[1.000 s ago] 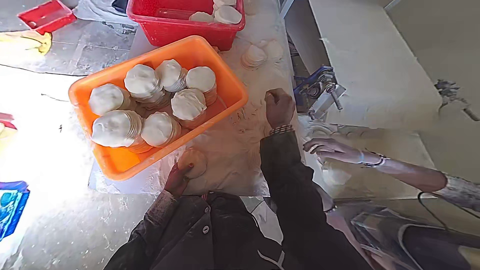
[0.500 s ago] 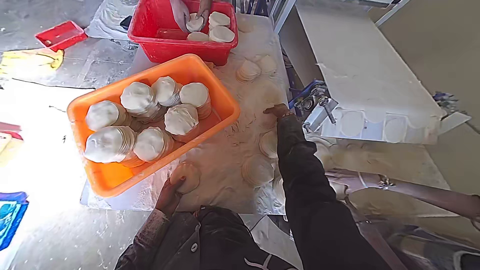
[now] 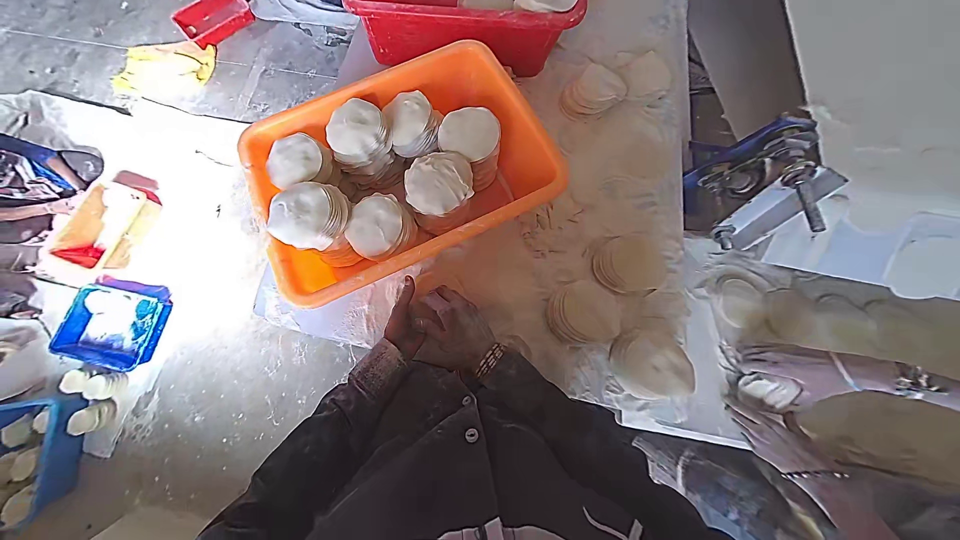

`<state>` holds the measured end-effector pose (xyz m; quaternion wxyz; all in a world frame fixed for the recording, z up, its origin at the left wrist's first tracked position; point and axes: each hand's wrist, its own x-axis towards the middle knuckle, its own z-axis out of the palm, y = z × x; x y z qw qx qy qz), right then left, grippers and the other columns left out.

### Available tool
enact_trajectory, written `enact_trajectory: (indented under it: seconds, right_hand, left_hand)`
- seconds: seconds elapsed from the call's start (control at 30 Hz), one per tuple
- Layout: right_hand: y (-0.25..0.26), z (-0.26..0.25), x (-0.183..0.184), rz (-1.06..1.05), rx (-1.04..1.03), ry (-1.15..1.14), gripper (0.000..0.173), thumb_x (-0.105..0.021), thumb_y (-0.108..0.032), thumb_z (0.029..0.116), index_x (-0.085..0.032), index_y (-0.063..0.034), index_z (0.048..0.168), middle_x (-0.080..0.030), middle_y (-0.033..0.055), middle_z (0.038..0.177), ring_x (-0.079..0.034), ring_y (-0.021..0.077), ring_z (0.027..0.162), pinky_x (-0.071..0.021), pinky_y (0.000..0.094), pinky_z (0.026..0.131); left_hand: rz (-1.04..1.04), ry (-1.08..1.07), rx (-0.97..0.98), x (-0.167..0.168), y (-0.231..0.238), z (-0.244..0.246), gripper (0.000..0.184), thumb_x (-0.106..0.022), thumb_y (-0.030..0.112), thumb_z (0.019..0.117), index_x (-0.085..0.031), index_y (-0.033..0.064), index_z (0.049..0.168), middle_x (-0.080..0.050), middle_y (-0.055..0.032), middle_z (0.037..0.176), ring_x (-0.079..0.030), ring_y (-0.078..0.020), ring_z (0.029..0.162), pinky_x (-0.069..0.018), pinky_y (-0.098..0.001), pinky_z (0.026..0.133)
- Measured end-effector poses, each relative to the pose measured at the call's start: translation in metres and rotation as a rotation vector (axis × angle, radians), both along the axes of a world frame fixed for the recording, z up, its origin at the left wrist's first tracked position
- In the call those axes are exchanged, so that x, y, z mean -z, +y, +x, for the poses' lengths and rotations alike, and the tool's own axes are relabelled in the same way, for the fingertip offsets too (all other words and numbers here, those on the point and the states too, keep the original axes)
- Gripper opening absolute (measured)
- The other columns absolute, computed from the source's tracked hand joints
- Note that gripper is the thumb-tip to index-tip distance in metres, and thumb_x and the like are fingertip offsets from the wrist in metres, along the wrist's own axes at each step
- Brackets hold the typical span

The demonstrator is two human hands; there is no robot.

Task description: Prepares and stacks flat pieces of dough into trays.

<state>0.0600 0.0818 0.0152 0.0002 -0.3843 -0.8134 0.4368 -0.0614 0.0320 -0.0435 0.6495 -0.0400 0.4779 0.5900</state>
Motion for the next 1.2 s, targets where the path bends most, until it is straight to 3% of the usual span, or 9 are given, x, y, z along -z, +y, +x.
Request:
enact_trajectory:
  seconds: [0.07,0.13,0.27,0.4,0.67,0.77,0.87,0.97,1.2]
  right_hand:
    - [0.0,0.011,0.002,0.054,0.146,0.118,0.035,-0.055,-0.027,0.1031,-0.069,-0.0023,0.125,-0.068,0.019,0.121,-0.068,0.0301,0.105,-0.054,0.0448,0.093]
    - [0.015,0.029,0.01,0.106,0.367,0.182,0.034,-0.057,-0.026,0.1016,-0.07,-0.0007,0.121,-0.07,0.0184,0.116,-0.069,0.0276,0.098,-0.0566,0.0423,0.086]
    - [0.035,0.052,0.019,-0.41,0.551,0.445,0.047,-0.058,-0.032,0.1017,-0.057,0.0017,0.134,-0.065,0.0129,0.123,-0.065,0.0153,0.109,-0.0541,0.0314,0.093]
    - [0.026,0.044,0.033,-0.82,0.44,0.695,0.042,-0.071,-0.035,0.0887,-0.065,-0.0036,0.116,-0.073,0.0034,0.102,-0.071,0.0113,0.094,-0.06,0.031,0.086]
    - [-0.013,0.021,0.008,0.174,0.342,0.451,0.045,-0.078,-0.031,0.0843,-0.069,0.0038,0.112,-0.072,0.0162,0.104,-0.07,0.0216,0.096,-0.0569,0.0365,0.087]
    - [-0.006,0.01,0.008,0.062,0.211,0.074,0.062,-0.074,-0.029,0.091,-0.054,0.0002,0.142,-0.063,0.0198,0.135,-0.063,0.0321,0.122,-0.0492,0.0472,0.105]
    - [0.01,-0.007,-0.009,0.013,0.115,-0.111,0.04,-0.063,-0.014,0.0941,-0.061,-0.0041,0.133,-0.064,0.0183,0.13,-0.063,0.0333,0.119,-0.0493,0.0497,0.1]
    - [-0.003,0.011,-0.002,0.24,0.296,0.256,0.03,-0.072,-0.015,0.0865,-0.071,0.0002,0.112,-0.073,0.0175,0.109,-0.07,0.0317,0.102,-0.0556,0.0475,0.09]
    - [0.005,0.01,0.0,0.133,0.16,-0.017,0.028,-0.065,-0.014,0.09,-0.069,-0.0017,0.114,-0.071,0.0161,0.109,-0.066,0.0319,0.108,-0.0431,0.0485,0.102]
  left_hand:
    - [-0.061,0.104,-0.011,-0.003,-0.004,0.001,0.026,-0.048,0.014,0.1067,-0.047,0.0033,0.131,-0.066,-0.0113,0.104,-0.068,-0.0179,0.092,-0.0586,-0.0364,0.082]
    - [-0.077,0.165,-0.005,-0.01,-0.005,-0.001,0.046,-0.06,-0.001,0.0971,-0.041,-0.0012,0.139,-0.065,-0.0169,0.113,-0.069,-0.0224,0.097,-0.0595,-0.0393,0.085]
    - [0.025,0.214,0.14,-0.044,-0.007,-0.006,0.04,-0.062,-0.004,0.0937,-0.045,-0.0029,0.13,-0.069,-0.0128,0.103,-0.071,-0.0192,0.091,-0.061,-0.0366,0.083]
    - [0.14,0.295,0.278,-0.054,-0.005,-0.01,0.026,-0.059,0.005,0.0963,-0.055,-0.0029,0.121,-0.072,-0.0082,0.099,-0.071,-0.0146,0.09,-0.0605,-0.033,0.084]
    - [-0.017,0.277,0.012,-0.008,0.016,-0.004,0.055,-0.019,0.043,0.1121,-0.053,0.0017,0.126,-0.064,-0.0093,0.107,-0.063,-0.0143,0.096,-0.0526,-0.0328,0.084]
    - [-0.013,0.534,-0.075,0.008,0.031,0.009,0.051,-0.026,0.032,0.1128,-0.064,0.0007,0.102,-0.066,-0.0071,0.088,-0.063,-0.0129,0.082,-0.053,-0.0315,0.078]
    - [0.025,0.566,-0.195,0.008,0.037,0.019,0.052,-0.025,0.03,0.1125,-0.062,0.0057,0.085,-0.061,0.0001,0.07,-0.06,-0.0087,0.067,-0.0515,-0.0265,0.068]
    - [0.201,0.403,-0.239,0.008,0.035,0.023,0.055,-0.015,0.034,0.112,-0.056,0.01,0.084,-0.059,0.0007,0.067,-0.061,-0.009,0.064,-0.0535,-0.0262,0.065]
    - [0.173,0.487,-0.295,0.009,0.049,0.034,0.056,-0.015,0.025,0.1126,-0.053,0.0079,0.075,-0.05,0.0057,0.052,-0.05,-0.0019,0.047,-0.0455,-0.0171,0.05]
